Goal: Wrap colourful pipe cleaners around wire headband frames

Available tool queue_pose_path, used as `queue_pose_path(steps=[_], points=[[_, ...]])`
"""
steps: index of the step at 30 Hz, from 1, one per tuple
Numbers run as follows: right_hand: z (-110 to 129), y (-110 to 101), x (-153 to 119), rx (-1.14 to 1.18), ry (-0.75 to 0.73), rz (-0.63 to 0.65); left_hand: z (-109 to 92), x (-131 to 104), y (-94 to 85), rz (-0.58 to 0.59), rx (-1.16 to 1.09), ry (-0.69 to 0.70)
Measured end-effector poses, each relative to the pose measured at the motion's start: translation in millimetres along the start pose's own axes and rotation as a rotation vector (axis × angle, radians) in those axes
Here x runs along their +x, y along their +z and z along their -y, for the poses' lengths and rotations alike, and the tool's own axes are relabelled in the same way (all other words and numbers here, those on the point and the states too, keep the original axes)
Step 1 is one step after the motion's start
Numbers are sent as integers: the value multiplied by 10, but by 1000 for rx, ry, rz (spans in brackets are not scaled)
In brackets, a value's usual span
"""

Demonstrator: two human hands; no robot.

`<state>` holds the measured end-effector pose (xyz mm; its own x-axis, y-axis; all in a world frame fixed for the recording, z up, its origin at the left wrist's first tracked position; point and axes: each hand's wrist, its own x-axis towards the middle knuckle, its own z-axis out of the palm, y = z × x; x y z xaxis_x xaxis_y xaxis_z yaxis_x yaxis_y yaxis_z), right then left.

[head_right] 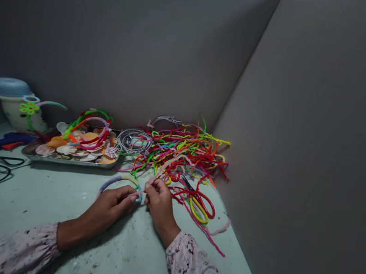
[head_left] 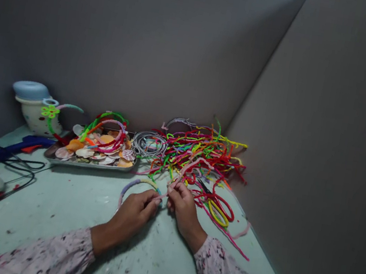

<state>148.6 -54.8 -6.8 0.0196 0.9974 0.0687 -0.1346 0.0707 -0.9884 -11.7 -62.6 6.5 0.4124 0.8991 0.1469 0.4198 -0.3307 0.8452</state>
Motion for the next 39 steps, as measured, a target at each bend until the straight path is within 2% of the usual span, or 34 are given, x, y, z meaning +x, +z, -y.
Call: queue_pose_path(steps=[12, 25, 29, 33, 39], points=[[-1, -13, -5, 15, -59, -14, -44, -5, -29, -29, 16, -27], [-24, -37, 32, 138, -32, -81, -84, -5, -18, -12, 0, -47], [-50, -79, 69, 144, 26, -26, -56, 0, -3, 32, -195, -109], [-61, -108, 85, 124, 30, -4, -3, 55, -5, 89, -555, -214], [-56, -78, 34, 64, 2, 50, 31, 126, -72, 262, -1013, -410]])
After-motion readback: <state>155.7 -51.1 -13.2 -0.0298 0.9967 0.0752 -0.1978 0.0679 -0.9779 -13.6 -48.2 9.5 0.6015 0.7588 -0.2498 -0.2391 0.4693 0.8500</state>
